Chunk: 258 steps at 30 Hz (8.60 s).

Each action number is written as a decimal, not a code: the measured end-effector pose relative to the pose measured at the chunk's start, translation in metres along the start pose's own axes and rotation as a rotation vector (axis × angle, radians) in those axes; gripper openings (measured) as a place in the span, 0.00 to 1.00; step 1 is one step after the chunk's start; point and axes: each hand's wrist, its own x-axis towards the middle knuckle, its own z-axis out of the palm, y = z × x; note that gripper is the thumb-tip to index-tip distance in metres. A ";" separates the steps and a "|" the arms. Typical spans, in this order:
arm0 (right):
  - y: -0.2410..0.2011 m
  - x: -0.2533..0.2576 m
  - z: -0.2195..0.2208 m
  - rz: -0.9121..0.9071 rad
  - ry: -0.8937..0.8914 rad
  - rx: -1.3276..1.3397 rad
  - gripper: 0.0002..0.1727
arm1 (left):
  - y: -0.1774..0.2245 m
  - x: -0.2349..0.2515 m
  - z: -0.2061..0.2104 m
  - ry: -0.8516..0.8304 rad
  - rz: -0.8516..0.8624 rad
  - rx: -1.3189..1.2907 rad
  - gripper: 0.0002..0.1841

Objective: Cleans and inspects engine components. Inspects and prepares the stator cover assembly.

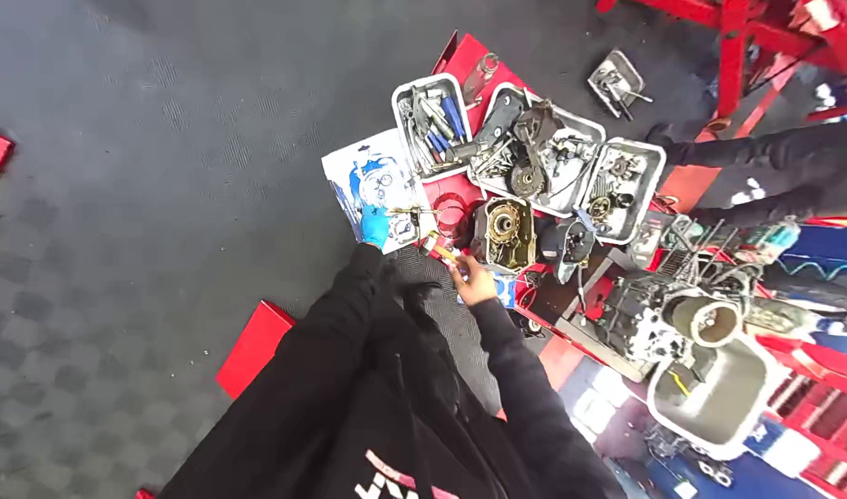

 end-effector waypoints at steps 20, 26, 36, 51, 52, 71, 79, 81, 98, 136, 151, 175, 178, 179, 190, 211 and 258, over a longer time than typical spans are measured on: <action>-0.104 0.182 0.057 0.188 -0.251 -0.509 0.39 | -0.035 0.117 0.002 -0.172 -0.107 -0.404 0.17; -0.082 0.175 0.045 0.219 -0.240 -0.512 0.37 | -0.086 0.168 0.030 -0.050 0.055 -0.478 0.15; -0.065 0.128 0.004 0.230 -0.233 -0.233 0.25 | -0.067 0.116 -0.019 -0.022 0.169 -0.632 0.14; -0.001 0.030 -0.136 0.503 0.201 0.044 0.30 | -0.061 0.050 -0.083 0.242 0.338 -0.505 0.15; 0.004 0.038 -0.137 0.546 0.227 0.007 0.34 | -0.060 0.045 -0.086 0.252 0.361 -0.510 0.15; 0.084 -0.092 -0.140 -0.065 0.309 0.686 0.24 | 0.097 -0.165 0.028 -0.031 0.820 -0.378 0.13; 0.270 -0.226 -0.200 -0.247 0.219 1.240 0.21 | 0.131 -0.294 0.253 -0.293 0.686 -0.368 0.14; 0.315 -0.241 -0.215 -0.256 0.244 1.181 0.20 | 0.131 -0.319 0.293 -0.310 0.624 -0.385 0.13; 0.475 -0.239 -0.358 -0.238 0.499 0.565 0.17 | 0.226 -0.338 0.415 -0.323 0.375 -0.472 0.14; 0.599 -0.037 -0.431 0.082 0.319 -0.012 0.19 | 0.245 -0.342 0.508 -0.333 0.168 -0.848 0.18; 0.561 -0.129 -0.372 -0.070 0.608 0.738 0.22 | 0.244 -0.339 0.520 -0.141 0.195 -0.522 0.14; 0.519 -0.108 -0.388 0.123 0.694 0.256 0.13 | 0.206 -0.290 0.501 -0.050 0.450 0.130 0.20; 0.518 -0.107 -0.384 0.113 0.731 0.156 0.13 | 0.208 -0.288 0.509 -0.019 0.565 0.159 0.25; 0.517 -0.108 -0.382 0.107 0.741 0.116 0.13 | 0.209 -0.289 0.512 -0.017 0.578 0.176 0.27; 0.521 -0.114 -0.379 0.120 0.756 0.067 0.15 | 0.216 -0.281 0.524 -0.022 0.636 0.148 0.31; 0.532 -0.117 -0.388 0.149 0.732 0.569 0.12 | 0.268 -0.255 0.508 -0.176 0.374 -0.185 0.15; 0.547 -0.105 -0.385 0.112 0.640 0.696 0.11 | 0.275 -0.241 0.516 -0.009 0.691 0.160 0.10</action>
